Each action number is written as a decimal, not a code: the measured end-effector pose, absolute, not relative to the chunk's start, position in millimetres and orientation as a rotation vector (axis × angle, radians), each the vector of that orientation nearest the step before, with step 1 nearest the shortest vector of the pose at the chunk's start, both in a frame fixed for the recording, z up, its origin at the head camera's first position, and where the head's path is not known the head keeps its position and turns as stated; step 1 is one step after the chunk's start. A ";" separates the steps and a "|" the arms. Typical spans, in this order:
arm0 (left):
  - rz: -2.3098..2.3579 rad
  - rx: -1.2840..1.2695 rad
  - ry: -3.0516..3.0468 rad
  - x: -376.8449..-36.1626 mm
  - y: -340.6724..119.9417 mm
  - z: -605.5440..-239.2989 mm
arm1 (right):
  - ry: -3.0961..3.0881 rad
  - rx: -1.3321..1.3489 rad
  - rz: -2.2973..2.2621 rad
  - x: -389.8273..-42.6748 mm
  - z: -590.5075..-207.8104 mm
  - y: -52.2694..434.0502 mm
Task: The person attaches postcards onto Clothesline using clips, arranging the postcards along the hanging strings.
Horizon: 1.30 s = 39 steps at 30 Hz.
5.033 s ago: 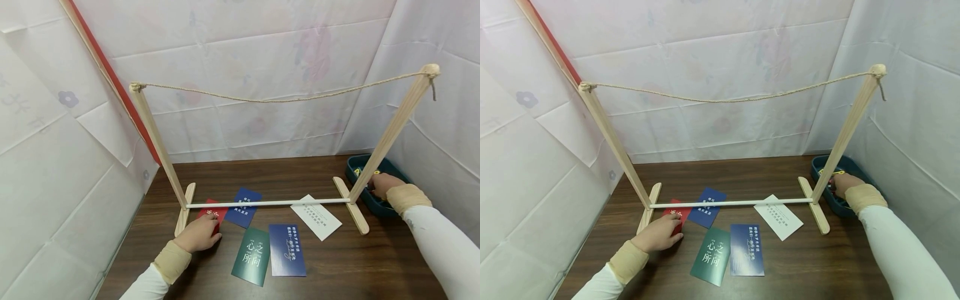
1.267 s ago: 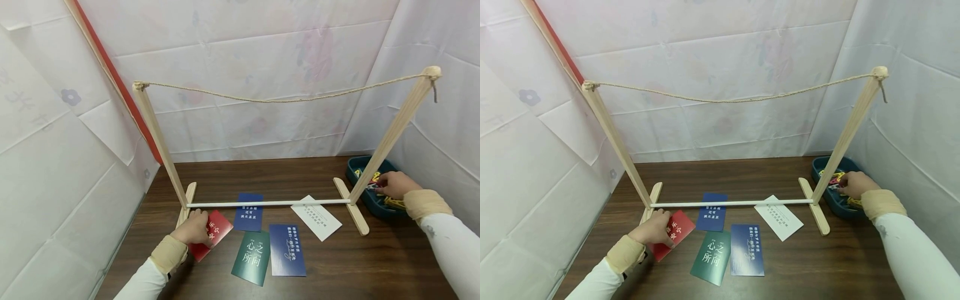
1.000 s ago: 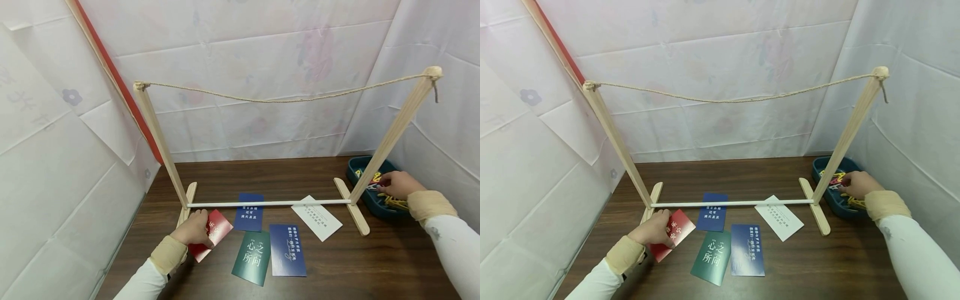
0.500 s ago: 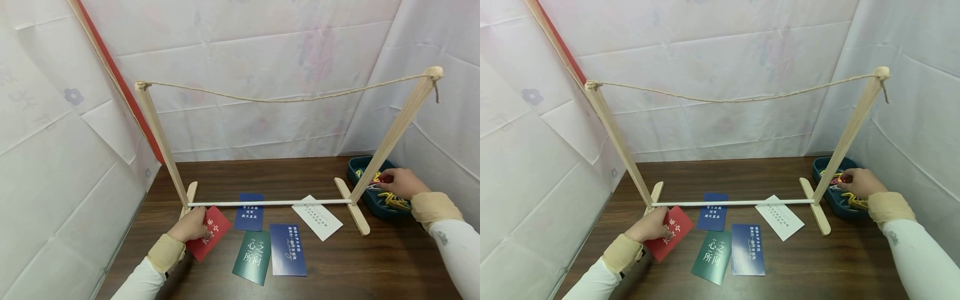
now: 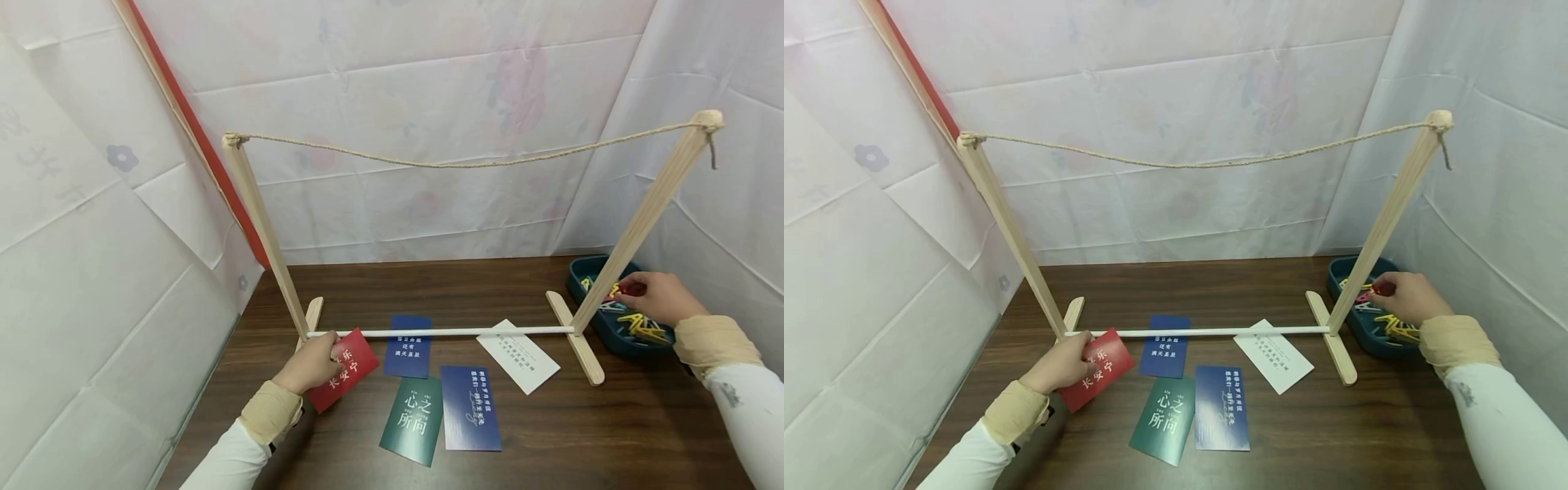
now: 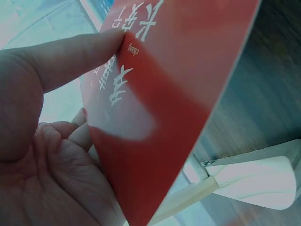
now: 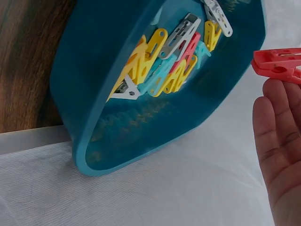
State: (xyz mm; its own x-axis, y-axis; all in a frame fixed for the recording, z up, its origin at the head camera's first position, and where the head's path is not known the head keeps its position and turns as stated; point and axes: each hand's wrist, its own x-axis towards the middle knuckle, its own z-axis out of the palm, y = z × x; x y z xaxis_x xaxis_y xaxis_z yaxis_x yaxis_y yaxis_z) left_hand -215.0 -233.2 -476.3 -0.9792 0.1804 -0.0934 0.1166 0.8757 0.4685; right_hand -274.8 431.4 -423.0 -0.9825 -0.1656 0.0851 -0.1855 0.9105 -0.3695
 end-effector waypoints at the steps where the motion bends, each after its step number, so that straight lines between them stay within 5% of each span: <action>1: 0.728 0.227 2.907 -215.2 -232.8 -475.9 | -3.018 0.270 0.597 -273.9 -422.1 430.9; 39: 0.774 0.243 2.908 -214.6 -228.5 -458.4 | -2.752 0.153 0.654 -256.0 -390.0 419.4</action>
State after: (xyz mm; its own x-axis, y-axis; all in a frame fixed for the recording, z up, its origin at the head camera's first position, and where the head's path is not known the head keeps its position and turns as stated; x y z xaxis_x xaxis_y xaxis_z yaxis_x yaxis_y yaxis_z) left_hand -214.6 -228.5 -458.4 -0.9795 0.1860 -0.0767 0.1233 0.8561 0.5020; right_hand -256.0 419.4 -390.0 -0.9468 -0.0324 0.3201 -0.1729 0.8902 -0.4216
